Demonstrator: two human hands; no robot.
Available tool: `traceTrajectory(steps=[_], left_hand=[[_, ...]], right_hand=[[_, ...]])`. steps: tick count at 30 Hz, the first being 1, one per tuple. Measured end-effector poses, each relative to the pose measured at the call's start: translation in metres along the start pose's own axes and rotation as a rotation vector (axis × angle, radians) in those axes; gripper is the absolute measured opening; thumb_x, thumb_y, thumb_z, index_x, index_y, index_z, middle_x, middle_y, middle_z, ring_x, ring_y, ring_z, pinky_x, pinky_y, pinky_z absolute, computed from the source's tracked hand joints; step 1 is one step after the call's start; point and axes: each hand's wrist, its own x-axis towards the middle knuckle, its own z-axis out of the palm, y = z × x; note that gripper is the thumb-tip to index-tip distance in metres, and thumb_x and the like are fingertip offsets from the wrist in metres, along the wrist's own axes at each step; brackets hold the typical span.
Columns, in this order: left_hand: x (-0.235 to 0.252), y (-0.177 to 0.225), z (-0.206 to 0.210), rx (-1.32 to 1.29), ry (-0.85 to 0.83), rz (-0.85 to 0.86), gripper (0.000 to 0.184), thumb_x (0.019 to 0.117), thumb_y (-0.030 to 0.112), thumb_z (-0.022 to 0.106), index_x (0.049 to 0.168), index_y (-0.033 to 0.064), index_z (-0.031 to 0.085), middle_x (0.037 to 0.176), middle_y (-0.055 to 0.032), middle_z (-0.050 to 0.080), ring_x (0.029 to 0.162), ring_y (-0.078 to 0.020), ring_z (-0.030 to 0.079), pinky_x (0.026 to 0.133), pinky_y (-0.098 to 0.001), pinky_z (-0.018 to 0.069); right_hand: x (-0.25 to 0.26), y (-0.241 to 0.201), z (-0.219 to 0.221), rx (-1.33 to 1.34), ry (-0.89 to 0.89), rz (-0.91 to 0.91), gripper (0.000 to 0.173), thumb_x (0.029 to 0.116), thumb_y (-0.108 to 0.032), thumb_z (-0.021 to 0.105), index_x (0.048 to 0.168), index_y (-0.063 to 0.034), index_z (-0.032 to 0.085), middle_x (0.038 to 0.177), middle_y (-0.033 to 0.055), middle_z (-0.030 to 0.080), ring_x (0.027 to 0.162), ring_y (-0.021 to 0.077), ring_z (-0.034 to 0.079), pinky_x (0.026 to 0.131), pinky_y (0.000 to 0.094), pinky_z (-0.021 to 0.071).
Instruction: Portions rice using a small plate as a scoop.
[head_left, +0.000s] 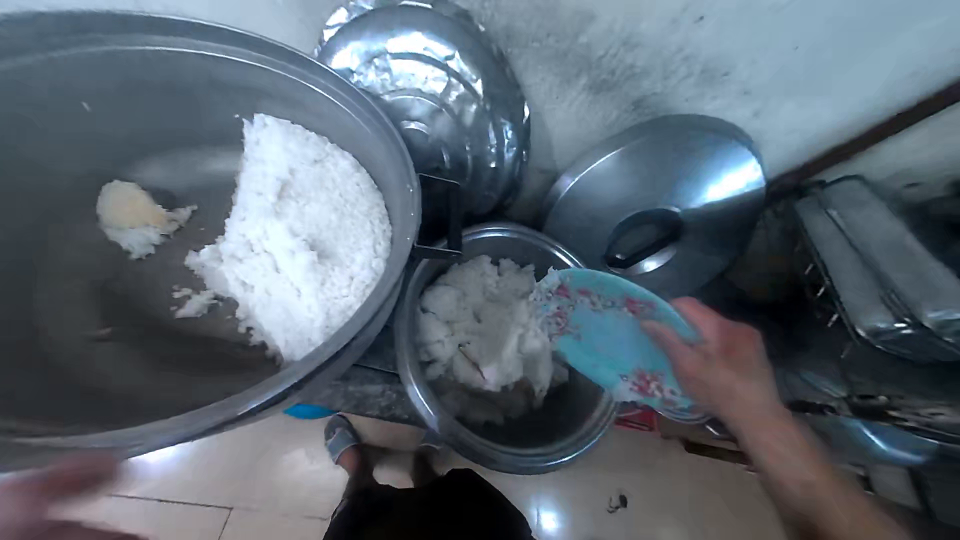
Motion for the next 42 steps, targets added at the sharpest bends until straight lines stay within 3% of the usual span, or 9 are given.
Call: traceTrajectory(steps=[4, 7, 10, 14, 19, 23, 30, 35, 42], left_hand=[[-0.070, -0.022, 0.120, -0.054, -0.241, -0.481, 0.048, 0.1006, 0.039, 0.059, 0.131, 0.0020, 0.061, 0.115, -0.0114, 0.068, 0.097, -0.0162, 0.069, 0.078, -0.0340, 0.0620], [-0.087, -0.056, 0.192, -0.175, -0.242, -0.939, 0.075, 0.0980, 0.048, 0.059, 0.155, 0.0048, 0.037, 0.146, -0.0177, 0.053, 0.128, -0.0273, 0.058, 0.102, -0.0492, 0.0529], [-0.076, -0.055, 0.240, -0.219, -0.153, -1.074, 0.067, 0.1030, 0.042, 0.058, 0.158, 0.0146, 0.032, 0.133, -0.0133, 0.063, 0.115, -0.0233, 0.066, 0.098, -0.0498, 0.0566], [-0.076, -0.058, 0.259, -0.122, -0.032, -1.087, 0.055, 0.1068, 0.042, 0.051, 0.153, 0.0152, 0.039, 0.115, -0.0149, 0.070, 0.098, -0.0274, 0.071, 0.086, -0.0551, 0.0585], [-0.062, -0.065, 0.251, -0.073, -0.071, -1.091, 0.058, 0.1052, 0.054, 0.049, 0.153, 0.0226, 0.042, 0.124, -0.0135, 0.068, 0.104, -0.0293, 0.069, 0.088, -0.0580, 0.0563], [-0.047, -0.061, 0.250, -0.106, -0.072, -1.049, 0.059, 0.1014, 0.062, 0.050, 0.149, 0.0277, 0.047, 0.115, -0.0107, 0.070, 0.092, -0.0258, 0.070, 0.078, -0.0538, 0.0581], [-0.072, -0.049, 0.258, -0.111, -0.047, -1.091, 0.067, 0.0987, 0.025, 0.067, 0.157, 0.0210, 0.034, 0.116, -0.0141, 0.069, 0.093, -0.0280, 0.071, 0.078, -0.0554, 0.0596], [-0.065, -0.053, 0.261, -0.053, -0.040, -1.103, 0.054, 0.0986, 0.019, 0.066, 0.148, 0.0190, 0.044, 0.105, -0.0126, 0.070, 0.084, -0.0269, 0.071, 0.071, -0.0526, 0.0596], [-0.051, -0.059, 0.255, -0.091, -0.070, -1.128, 0.049, 0.1023, 0.044, 0.060, 0.144, 0.0227, 0.046, 0.100, -0.0121, 0.069, 0.076, -0.0268, 0.068, 0.064, -0.0507, 0.0572]], right_hand=[[0.041, 0.018, -0.017, -0.057, -0.076, -0.332, 0.019, 0.0976, -0.020, 0.062, 0.098, -0.0018, 0.068, 0.072, 0.0112, 0.065, 0.062, 0.0275, 0.066, 0.057, 0.0513, 0.0547], [0.067, 0.022, 0.008, -0.030, -0.163, -0.444, 0.013, 0.0979, -0.016, 0.066, 0.097, -0.0032, 0.068, 0.073, 0.0105, 0.066, 0.065, 0.0261, 0.067, 0.060, 0.0499, 0.0559], [0.076, 0.005, 0.054, -0.008, -0.243, -0.449, 0.010, 0.0961, -0.013, 0.067, 0.098, -0.0032, 0.067, 0.075, 0.0135, 0.066, 0.070, 0.0313, 0.069, 0.062, 0.0541, 0.0554], [0.033, -0.041, 0.142, 0.040, -0.559, -0.281, 0.027, 0.1003, -0.015, 0.062, 0.125, -0.0074, 0.068, 0.097, 0.0185, 0.073, 0.090, 0.0374, 0.073, 0.079, 0.0597, 0.0586], [-0.043, -0.039, 0.199, 0.188, -0.270, -0.402, 0.009, 0.0960, -0.011, 0.059, 0.096, -0.0063, 0.066, 0.075, 0.0082, 0.065, 0.059, 0.0238, 0.066, 0.051, 0.0435, 0.0578], [-0.037, -0.015, 0.147, 0.216, -0.116, -0.452, 0.016, 0.0987, -0.021, 0.059, 0.094, -0.0096, 0.069, 0.078, 0.0033, 0.068, 0.063, 0.0167, 0.068, 0.055, 0.0373, 0.0598], [0.044, 0.035, 0.005, 0.035, -0.212, -1.004, 0.020, 0.1051, -0.021, 0.048, 0.114, -0.0111, 0.064, 0.100, 0.0087, 0.069, 0.084, 0.0170, 0.070, 0.067, 0.0313, 0.0583], [0.061, 0.016, 0.104, 0.059, -0.139, -1.063, 0.018, 0.0951, -0.010, 0.052, 0.089, -0.0057, 0.068, 0.081, 0.0090, 0.067, 0.064, 0.0207, 0.066, 0.051, 0.0348, 0.0550], [0.024, 0.005, 0.222, 0.264, -0.025, -0.564, 0.016, 0.0959, -0.011, 0.057, 0.097, -0.0018, 0.071, 0.084, 0.0127, 0.068, 0.066, 0.0256, 0.068, 0.055, 0.0425, 0.0585]])
